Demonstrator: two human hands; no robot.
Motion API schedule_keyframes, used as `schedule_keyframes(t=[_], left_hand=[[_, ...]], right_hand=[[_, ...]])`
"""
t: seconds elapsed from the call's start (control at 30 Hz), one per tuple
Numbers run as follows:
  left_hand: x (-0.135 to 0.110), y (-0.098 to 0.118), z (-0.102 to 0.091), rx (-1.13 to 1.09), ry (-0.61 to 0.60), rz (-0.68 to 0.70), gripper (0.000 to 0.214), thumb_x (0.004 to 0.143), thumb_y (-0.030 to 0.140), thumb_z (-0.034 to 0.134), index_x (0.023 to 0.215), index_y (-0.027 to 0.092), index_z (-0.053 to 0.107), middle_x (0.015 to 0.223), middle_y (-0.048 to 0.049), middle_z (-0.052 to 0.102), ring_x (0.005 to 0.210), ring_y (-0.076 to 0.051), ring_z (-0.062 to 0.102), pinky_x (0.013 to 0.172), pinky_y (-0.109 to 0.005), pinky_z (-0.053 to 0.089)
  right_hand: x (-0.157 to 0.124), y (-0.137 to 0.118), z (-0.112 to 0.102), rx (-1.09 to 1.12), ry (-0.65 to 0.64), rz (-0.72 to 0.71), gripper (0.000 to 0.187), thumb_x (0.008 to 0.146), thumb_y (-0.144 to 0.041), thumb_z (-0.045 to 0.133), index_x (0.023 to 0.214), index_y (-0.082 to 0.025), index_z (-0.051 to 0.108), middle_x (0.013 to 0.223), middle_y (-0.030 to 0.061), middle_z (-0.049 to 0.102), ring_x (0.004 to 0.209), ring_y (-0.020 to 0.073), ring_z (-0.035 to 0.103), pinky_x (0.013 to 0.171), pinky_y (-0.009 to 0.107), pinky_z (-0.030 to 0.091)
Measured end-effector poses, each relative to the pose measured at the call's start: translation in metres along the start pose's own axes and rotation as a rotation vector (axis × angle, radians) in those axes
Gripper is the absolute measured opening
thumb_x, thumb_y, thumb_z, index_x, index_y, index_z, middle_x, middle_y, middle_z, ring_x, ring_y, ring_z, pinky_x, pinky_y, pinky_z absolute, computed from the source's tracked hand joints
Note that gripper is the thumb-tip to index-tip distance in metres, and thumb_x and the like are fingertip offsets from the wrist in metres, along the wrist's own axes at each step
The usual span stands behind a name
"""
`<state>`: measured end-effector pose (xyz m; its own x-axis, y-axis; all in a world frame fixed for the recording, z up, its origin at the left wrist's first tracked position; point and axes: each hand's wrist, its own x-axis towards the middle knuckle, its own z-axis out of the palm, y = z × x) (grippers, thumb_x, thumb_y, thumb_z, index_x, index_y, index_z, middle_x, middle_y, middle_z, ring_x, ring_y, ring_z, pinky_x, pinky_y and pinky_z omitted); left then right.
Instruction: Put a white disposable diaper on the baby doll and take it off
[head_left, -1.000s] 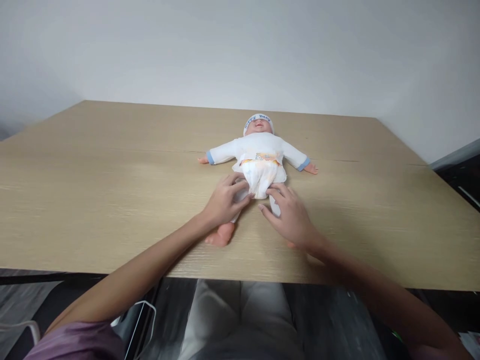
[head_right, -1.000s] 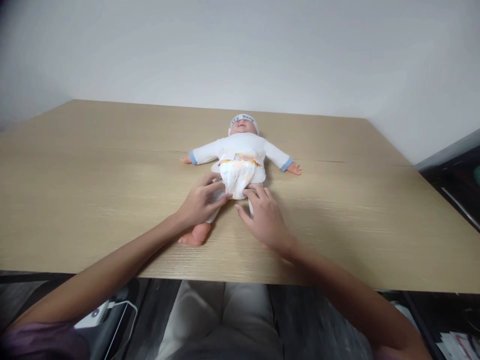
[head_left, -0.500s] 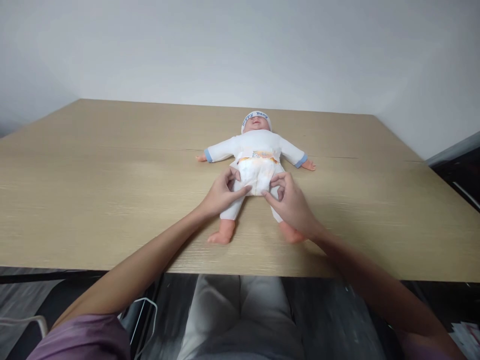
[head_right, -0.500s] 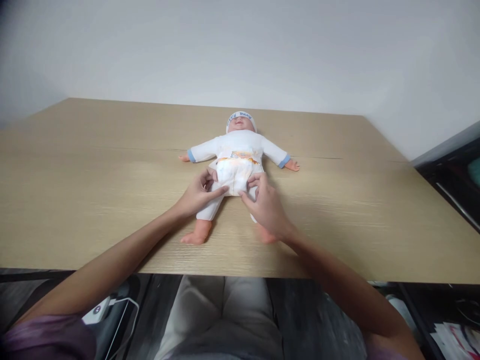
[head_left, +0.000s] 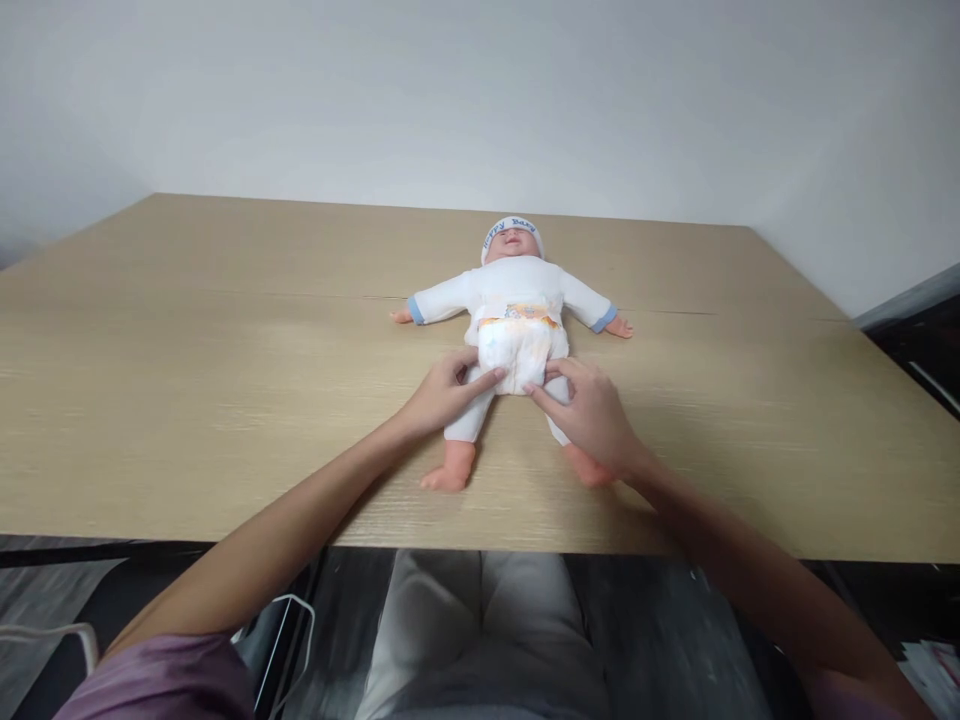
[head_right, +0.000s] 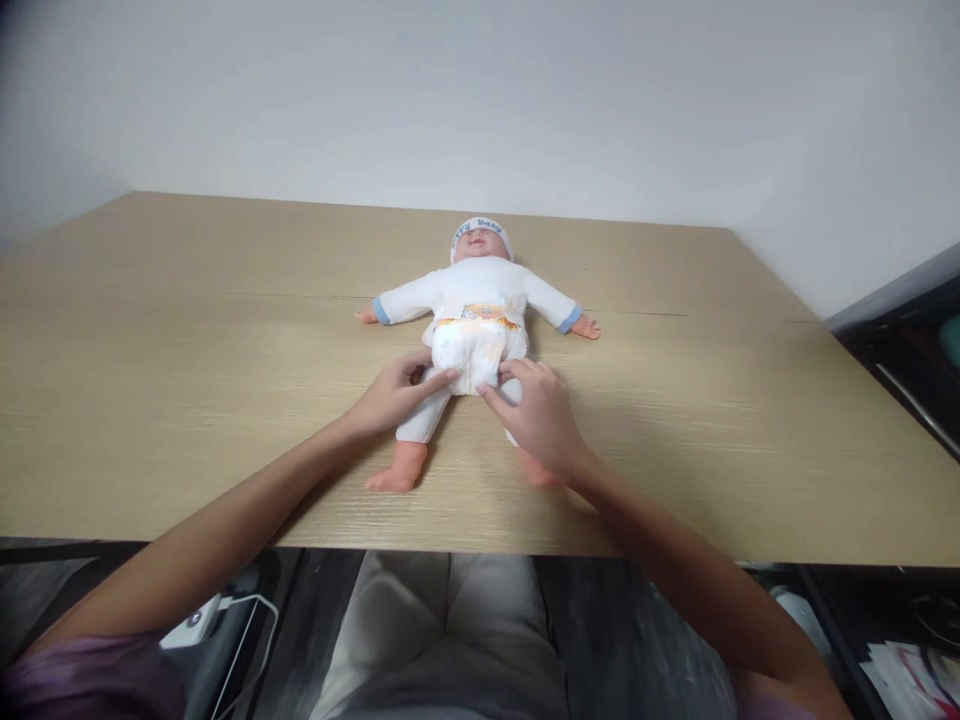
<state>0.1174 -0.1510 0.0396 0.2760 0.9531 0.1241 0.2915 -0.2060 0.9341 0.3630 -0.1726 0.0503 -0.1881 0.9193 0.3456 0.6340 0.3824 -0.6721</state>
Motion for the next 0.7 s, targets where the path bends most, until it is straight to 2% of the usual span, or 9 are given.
schedule_keyframes(t=[0.13,0.23,0.33,0.4,0.47,0.53,0.6,0.67,0.7], left_hand=[[0.001,0.001,-0.002,-0.307,-0.041,-0.11,0.045,0.096,0.059,0.078,0.118,0.02,0.078,0.119,-0.0084,0.08,0.107,-0.027,0.071,0.091,-0.037,0.054],[0.001,-0.003,-0.003,-0.391,-0.028,-0.146,0.045,0.093,0.059,0.082,0.114,0.02,0.078,0.117,-0.0096,0.081,0.104,-0.026,0.072,0.086,-0.035,0.055],[-0.001,-0.008,0.0,-0.27,0.06,-0.092,0.041,0.091,0.058,0.084,0.103,0.02,0.078,0.103,-0.0075,0.078,0.089,-0.022,0.068,0.076,-0.033,0.051],[-0.004,-0.011,0.0,-0.156,0.15,-0.05,0.038,0.09,0.056,0.086,0.1,0.02,0.077,0.092,-0.0041,0.074,0.08,-0.019,0.062,0.071,-0.032,0.047],[-0.007,-0.015,-0.005,-0.037,0.209,0.012,0.034,0.091,0.053,0.086,0.101,0.021,0.077,0.092,-0.0026,0.073,0.079,-0.018,0.06,0.074,-0.033,0.047],[-0.006,-0.022,-0.015,0.085,0.219,0.117,0.029,0.096,0.049,0.081,0.106,0.022,0.076,0.102,-0.0038,0.076,0.085,-0.019,0.062,0.083,-0.036,0.051],[0.004,-0.032,-0.031,0.236,0.239,0.255,0.025,0.102,0.047,0.072,0.109,0.023,0.073,0.11,-0.0062,0.077,0.096,-0.023,0.065,0.096,-0.04,0.051],[0.024,-0.045,-0.049,0.426,0.287,0.361,0.029,0.103,0.05,0.068,0.114,0.023,0.069,0.121,-0.0103,0.075,0.114,-0.029,0.064,0.11,-0.048,0.046],[0.038,-0.052,-0.058,0.516,0.31,0.386,0.034,0.102,0.053,0.069,0.118,0.024,0.068,0.129,-0.0129,0.073,0.124,-0.033,0.061,0.116,-0.052,0.04]], right_hand=[[0.001,0.004,-0.001,0.046,0.011,0.072,0.021,0.098,-0.045,0.077,0.098,-0.024,0.077,0.091,0.0032,0.077,0.083,0.0246,0.065,0.083,0.04,0.049],[0.001,0.009,0.0,0.008,0.089,0.028,0.02,0.097,-0.044,0.079,0.099,-0.024,0.077,0.098,0.0051,0.074,0.086,0.0244,0.064,0.082,0.04,0.05],[0.001,0.014,0.002,0.005,0.138,-0.05,0.018,0.097,-0.041,0.079,0.102,-0.023,0.077,0.106,0.007,0.068,0.086,0.0225,0.063,0.079,0.039,0.051],[-0.001,0.019,0.001,0.019,0.116,-0.105,0.017,0.1,-0.039,0.076,0.104,-0.023,0.076,0.101,0.0056,0.064,0.08,0.0202,0.061,0.075,0.037,0.051],[-0.003,0.03,-0.005,0.016,0.088,-0.178,0.015,0.105,-0.037,0.07,0.11,-0.023,0.075,0.096,0.0038,0.063,0.074,0.0186,0.057,0.072,0.036,0.05],[-0.001,0.048,-0.014,-0.033,0.115,-0.256,0.017,0.107,-0.035,0.065,0.117,-0.024,0.073,0.092,0.0028,0.063,0.071,0.0187,0.055,0.073,0.037,0.05],[0.011,0.073,-0.025,-0.153,0.208,-0.321,0.02,0.107,-0.037,0.063,0.12,-0.024,0.071,0.093,0.0042,0.066,0.078,0.0221,0.06,0.082,0.04,0.053],[0.035,0.102,-0.033,-0.335,0.299,-0.339,0.027,0.104,-0.042,0.063,0.121,-0.023,0.069,0.108,0.011,0.072,0.1,0.0305,0.067,0.098,0.049,0.052],[0.05,0.115,-0.036,-0.416,0.302,-0.316,0.035,0.102,-0.045,0.063,0.127,-0.021,0.068,0.121,0.0154,0.072,0.113,0.0353,0.066,0.104,0.054,0.05]])
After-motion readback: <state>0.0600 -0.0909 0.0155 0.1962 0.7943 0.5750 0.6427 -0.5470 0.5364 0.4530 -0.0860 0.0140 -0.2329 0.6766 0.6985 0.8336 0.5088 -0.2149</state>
